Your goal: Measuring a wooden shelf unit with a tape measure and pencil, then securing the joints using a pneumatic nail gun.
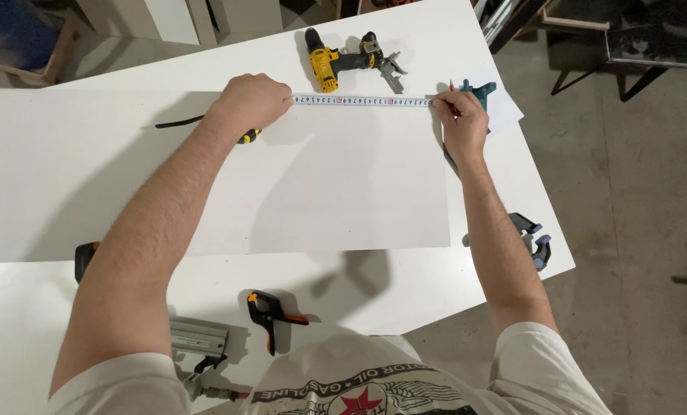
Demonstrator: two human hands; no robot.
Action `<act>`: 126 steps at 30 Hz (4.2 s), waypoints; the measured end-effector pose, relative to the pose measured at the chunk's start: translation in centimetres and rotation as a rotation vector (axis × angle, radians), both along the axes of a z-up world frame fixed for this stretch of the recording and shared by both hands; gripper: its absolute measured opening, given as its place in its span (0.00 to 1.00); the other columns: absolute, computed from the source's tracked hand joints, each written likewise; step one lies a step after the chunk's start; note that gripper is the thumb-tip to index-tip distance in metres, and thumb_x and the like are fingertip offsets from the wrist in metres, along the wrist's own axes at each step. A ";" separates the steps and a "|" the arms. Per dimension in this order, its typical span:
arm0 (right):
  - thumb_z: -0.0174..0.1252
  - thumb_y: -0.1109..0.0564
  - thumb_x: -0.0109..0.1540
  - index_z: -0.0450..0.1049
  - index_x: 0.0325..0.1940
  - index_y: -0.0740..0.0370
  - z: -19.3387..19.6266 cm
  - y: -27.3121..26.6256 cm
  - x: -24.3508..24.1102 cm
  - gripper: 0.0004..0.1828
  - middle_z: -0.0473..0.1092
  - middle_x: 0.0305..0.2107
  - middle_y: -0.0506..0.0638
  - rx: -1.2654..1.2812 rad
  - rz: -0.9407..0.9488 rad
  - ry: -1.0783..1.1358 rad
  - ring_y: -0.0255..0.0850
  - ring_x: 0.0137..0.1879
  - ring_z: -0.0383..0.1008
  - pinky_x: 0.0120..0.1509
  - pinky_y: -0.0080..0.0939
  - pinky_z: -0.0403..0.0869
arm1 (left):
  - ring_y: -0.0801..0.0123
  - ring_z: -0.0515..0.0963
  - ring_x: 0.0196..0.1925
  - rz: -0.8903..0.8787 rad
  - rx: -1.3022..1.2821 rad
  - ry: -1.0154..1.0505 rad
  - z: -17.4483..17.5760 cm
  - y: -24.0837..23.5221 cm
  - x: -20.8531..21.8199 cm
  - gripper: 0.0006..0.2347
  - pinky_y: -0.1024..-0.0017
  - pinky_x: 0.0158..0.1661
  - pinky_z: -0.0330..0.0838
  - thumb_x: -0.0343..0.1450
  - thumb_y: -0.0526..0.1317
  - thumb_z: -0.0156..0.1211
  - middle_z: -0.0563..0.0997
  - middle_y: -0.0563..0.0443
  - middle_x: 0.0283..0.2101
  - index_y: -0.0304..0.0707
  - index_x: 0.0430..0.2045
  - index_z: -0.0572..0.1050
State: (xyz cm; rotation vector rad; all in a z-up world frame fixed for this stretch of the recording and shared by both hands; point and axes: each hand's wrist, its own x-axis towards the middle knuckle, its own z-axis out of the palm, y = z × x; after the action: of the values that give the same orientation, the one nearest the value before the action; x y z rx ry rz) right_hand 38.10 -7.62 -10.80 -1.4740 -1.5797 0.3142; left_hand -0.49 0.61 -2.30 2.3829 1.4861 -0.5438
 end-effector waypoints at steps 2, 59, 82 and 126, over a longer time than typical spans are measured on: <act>0.65 0.63 0.68 0.82 0.46 0.60 0.1 0.0 0.0 0.04 0.73 0.39 0.47 -0.012 -0.001 0.008 0.35 0.38 0.68 0.42 0.32 0.70 | 0.54 0.76 0.41 0.001 -0.004 0.005 0.6 -0.2 0.2 0.19 0.57 0.40 0.69 0.80 0.45 0.31 0.78 0.46 0.38 0.39 0.35 0.75; 0.65 0.62 0.69 0.81 0.47 0.63 2.4 -11.4 0.0 0.04 0.74 0.37 0.55 -0.238 0.037 -0.025 0.46 0.43 0.78 0.45 0.39 0.77 | 0.53 0.74 0.24 -0.052 -0.080 -0.189 2.0 -11.3 -2.7 0.16 0.62 0.32 0.68 0.76 0.46 0.47 0.74 0.44 0.19 0.40 0.18 0.70; 0.66 0.65 0.66 0.81 0.47 0.65 2.3 -11.7 -1.2 0.05 0.73 0.36 0.59 -0.255 -0.067 0.108 0.45 0.41 0.79 0.42 0.38 0.82 | 0.60 0.72 0.19 -0.069 -0.018 -0.157 0.7 -10.5 -2.0 0.12 0.64 0.28 0.69 0.72 0.36 0.43 0.73 0.50 0.16 0.41 0.18 0.73; 0.65 0.61 0.61 0.77 0.44 0.62 2.8 -7.5 -11.9 0.08 0.76 0.34 0.60 -0.192 0.483 -0.247 0.58 0.42 0.81 0.46 0.53 0.80 | 0.69 0.63 0.15 -0.038 -0.087 -0.223 1.8 -10.8 -2.1 0.15 0.69 0.26 0.66 0.75 0.34 0.41 0.66 0.56 0.12 0.44 0.15 0.67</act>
State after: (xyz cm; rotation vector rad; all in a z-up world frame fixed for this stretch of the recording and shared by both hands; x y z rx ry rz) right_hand 26.23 -15.11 -8.00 -1.2913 -2.1551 0.5914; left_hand -2.63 -10.17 -0.53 2.3220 1.2974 -0.3313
